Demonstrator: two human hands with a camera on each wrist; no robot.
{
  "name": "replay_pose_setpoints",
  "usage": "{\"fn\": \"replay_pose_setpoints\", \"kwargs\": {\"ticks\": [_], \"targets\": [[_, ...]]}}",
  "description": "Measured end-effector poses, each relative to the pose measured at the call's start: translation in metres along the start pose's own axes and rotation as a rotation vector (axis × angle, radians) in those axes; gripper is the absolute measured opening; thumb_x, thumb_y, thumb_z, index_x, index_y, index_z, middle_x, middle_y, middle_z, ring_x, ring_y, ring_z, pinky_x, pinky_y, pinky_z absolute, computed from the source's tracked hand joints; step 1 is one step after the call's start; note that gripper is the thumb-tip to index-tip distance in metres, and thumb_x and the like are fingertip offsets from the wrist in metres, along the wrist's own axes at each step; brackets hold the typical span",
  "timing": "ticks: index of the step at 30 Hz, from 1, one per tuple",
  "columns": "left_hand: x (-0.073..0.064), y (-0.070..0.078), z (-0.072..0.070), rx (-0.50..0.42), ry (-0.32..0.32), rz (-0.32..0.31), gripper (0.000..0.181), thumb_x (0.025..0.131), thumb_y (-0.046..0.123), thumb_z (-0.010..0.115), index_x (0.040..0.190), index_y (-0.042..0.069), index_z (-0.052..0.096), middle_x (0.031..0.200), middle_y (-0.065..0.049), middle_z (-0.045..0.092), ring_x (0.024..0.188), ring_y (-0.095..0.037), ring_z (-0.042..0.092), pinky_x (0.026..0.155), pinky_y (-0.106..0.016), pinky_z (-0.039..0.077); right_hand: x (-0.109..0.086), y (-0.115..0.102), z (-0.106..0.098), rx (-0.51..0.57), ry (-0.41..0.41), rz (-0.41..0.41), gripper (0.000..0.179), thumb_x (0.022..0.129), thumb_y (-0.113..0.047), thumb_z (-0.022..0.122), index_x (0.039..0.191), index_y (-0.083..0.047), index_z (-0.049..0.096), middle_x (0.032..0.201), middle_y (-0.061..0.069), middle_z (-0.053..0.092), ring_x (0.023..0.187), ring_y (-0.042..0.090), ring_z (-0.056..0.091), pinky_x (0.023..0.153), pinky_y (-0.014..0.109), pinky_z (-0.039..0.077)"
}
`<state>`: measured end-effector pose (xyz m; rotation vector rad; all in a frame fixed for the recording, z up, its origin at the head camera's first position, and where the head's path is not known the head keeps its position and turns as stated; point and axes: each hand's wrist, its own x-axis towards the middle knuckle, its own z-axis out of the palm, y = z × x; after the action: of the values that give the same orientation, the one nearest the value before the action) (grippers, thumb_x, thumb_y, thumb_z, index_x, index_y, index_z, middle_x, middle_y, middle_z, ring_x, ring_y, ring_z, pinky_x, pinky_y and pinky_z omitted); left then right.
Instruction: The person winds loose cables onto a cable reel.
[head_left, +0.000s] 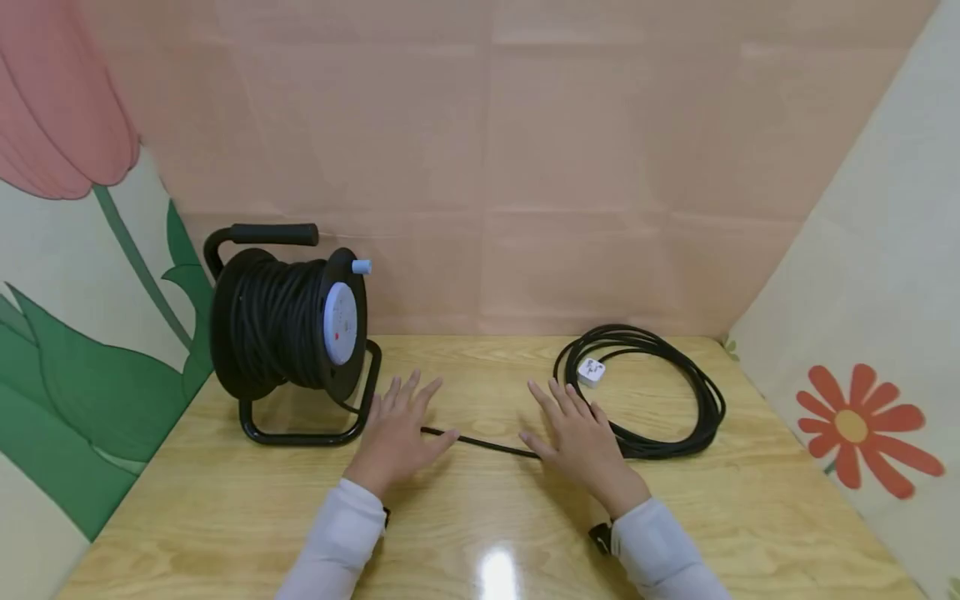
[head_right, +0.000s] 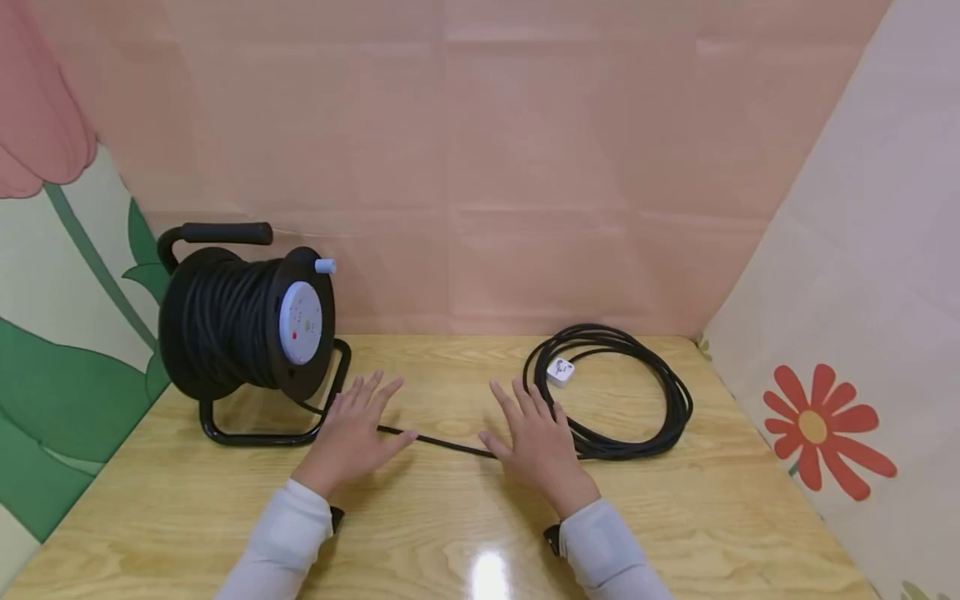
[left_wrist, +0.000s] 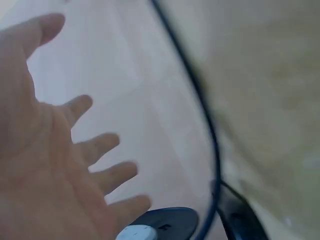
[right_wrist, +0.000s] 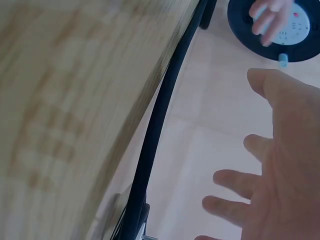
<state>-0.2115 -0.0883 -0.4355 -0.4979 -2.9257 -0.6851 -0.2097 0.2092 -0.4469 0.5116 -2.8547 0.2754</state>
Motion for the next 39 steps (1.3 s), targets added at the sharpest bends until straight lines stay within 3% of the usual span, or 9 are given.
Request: {"fn": "replay_pose_setpoints", "kwargs": {"ticks": [3, 6, 11, 17, 22, 27, 31, 35, 39], "targets": [[-0.003, 0.003, -0.023, -0.183, -0.053, 0.006, 0.082, 0.094, 0.062, 0.058, 0.16, 0.029, 0.022, 0.166, -0.01, 0.015, 0.15, -0.041, 0.011, 0.115, -0.068, 0.014, 0.001, 0.0, -0.003, 0.006, 0.022, -0.024, 0.075, 0.097, -0.058, 0.057, 0.158, -0.023, 0.032, 0.159, 0.014, 0.034, 0.142, 0.041, 0.033, 0.108, 0.07, 0.029], [-0.009, 0.005, -0.049, -0.338, -0.065, -0.014, 0.082, 0.096, 0.061, 0.056, 0.161, 0.03, 0.017, 0.166, -0.006, 0.011, 0.15, -0.038, 0.01, 0.113, -0.069, 0.018, 0.003, 0.0, -0.007, 0.023, 0.032, -0.039, 0.073, 0.098, -0.057, 0.055, 0.158, -0.023, 0.032, 0.159, 0.014, 0.033, 0.143, 0.04, 0.032, 0.108, 0.07, 0.027], [-0.02, 0.002, -0.078, -0.341, 0.001, -0.047, 0.084, 0.096, 0.062, 0.054, 0.161, 0.026, 0.016, 0.165, -0.009, 0.014, 0.149, -0.039, 0.013, 0.111, -0.069, 0.023, 0.002, 0.001, -0.008, 0.039, 0.004, -0.028, 0.072, 0.099, -0.058, 0.052, 0.159, -0.023, 0.031, 0.16, 0.013, 0.032, 0.145, 0.038, 0.029, 0.109, 0.07, 0.025], [-0.029, -0.003, -0.111, -0.325, 0.071, -0.035, 0.083, 0.098, 0.061, 0.052, 0.162, 0.025, 0.012, 0.164, -0.014, 0.017, 0.147, -0.041, 0.02, 0.11, -0.068, 0.027, 0.0, 0.002, -0.008, -0.011, 0.014, -0.062, 0.069, 0.098, -0.054, 0.057, 0.157, -0.022, 0.036, 0.157, 0.013, 0.037, 0.142, 0.039, 0.035, 0.108, 0.068, 0.03], [-0.03, -0.014, -0.139, -0.506, 0.116, 0.014, 0.073, 0.104, 0.049, 0.05, 0.161, 0.027, 0.011, 0.162, -0.011, 0.024, 0.143, -0.038, 0.033, 0.11, -0.063, 0.032, -0.001, 0.003, -0.011, -0.057, 0.037, -0.116, 0.069, 0.097, -0.052, 0.061, 0.155, -0.021, 0.04, 0.155, 0.013, 0.042, 0.139, 0.039, 0.039, 0.106, 0.067, 0.034], [-0.027, -0.023, -0.165, -0.836, 0.166, 0.015, 0.068, 0.107, 0.046, 0.041, 0.161, 0.026, 0.006, 0.159, -0.012, 0.032, 0.137, -0.032, 0.044, 0.11, -0.049, 0.038, -0.008, 0.004, -0.016, -0.076, 0.04, -0.145, 0.066, 0.095, -0.048, 0.065, 0.152, -0.02, 0.045, 0.151, 0.014, 0.047, 0.138, 0.037, 0.042, 0.106, 0.066, 0.034], [-0.019, -0.032, -0.181, -1.209, 0.22, -0.01, 0.067, 0.107, 0.046, 0.041, 0.161, 0.023, 0.009, 0.158, -0.015, 0.031, 0.131, -0.023, 0.05, 0.102, -0.029, 0.044, -0.015, 0.007, -0.018, -0.081, 0.034, -0.148, 0.062, 0.096, -0.046, 0.065, 0.149, -0.019, 0.049, 0.149, 0.013, 0.049, 0.138, 0.037, 0.043, 0.105, 0.065, 0.036], [-0.001, -0.042, -0.193, -1.647, 0.268, -0.05, 0.065, 0.107, 0.037, 0.045, 0.161, 0.02, 0.014, 0.157, -0.014, 0.028, 0.138, -0.024, 0.042, 0.104, -0.027, 0.044, -0.02, 0.011, -0.02, -0.086, 0.034, -0.155, 0.06, 0.097, -0.045, 0.063, 0.149, -0.019, 0.05, 0.149, 0.011, 0.05, 0.137, 0.036, 0.044, 0.105, 0.064, 0.037], [0.02, -0.05, -0.204, -1.982, 0.305, -0.1, 0.067, 0.106, 0.033, 0.047, 0.161, 0.022, 0.012, 0.161, -0.006, 0.023, 0.146, -0.023, 0.029, 0.112, -0.029, 0.035, -0.022, 0.015, -0.022, -0.097, 0.05, -0.166, 0.059, 0.097, -0.045, 0.064, 0.147, -0.017, 0.052, 0.147, 0.012, 0.051, 0.135, 0.036, 0.046, 0.105, 0.063, 0.037]]}}
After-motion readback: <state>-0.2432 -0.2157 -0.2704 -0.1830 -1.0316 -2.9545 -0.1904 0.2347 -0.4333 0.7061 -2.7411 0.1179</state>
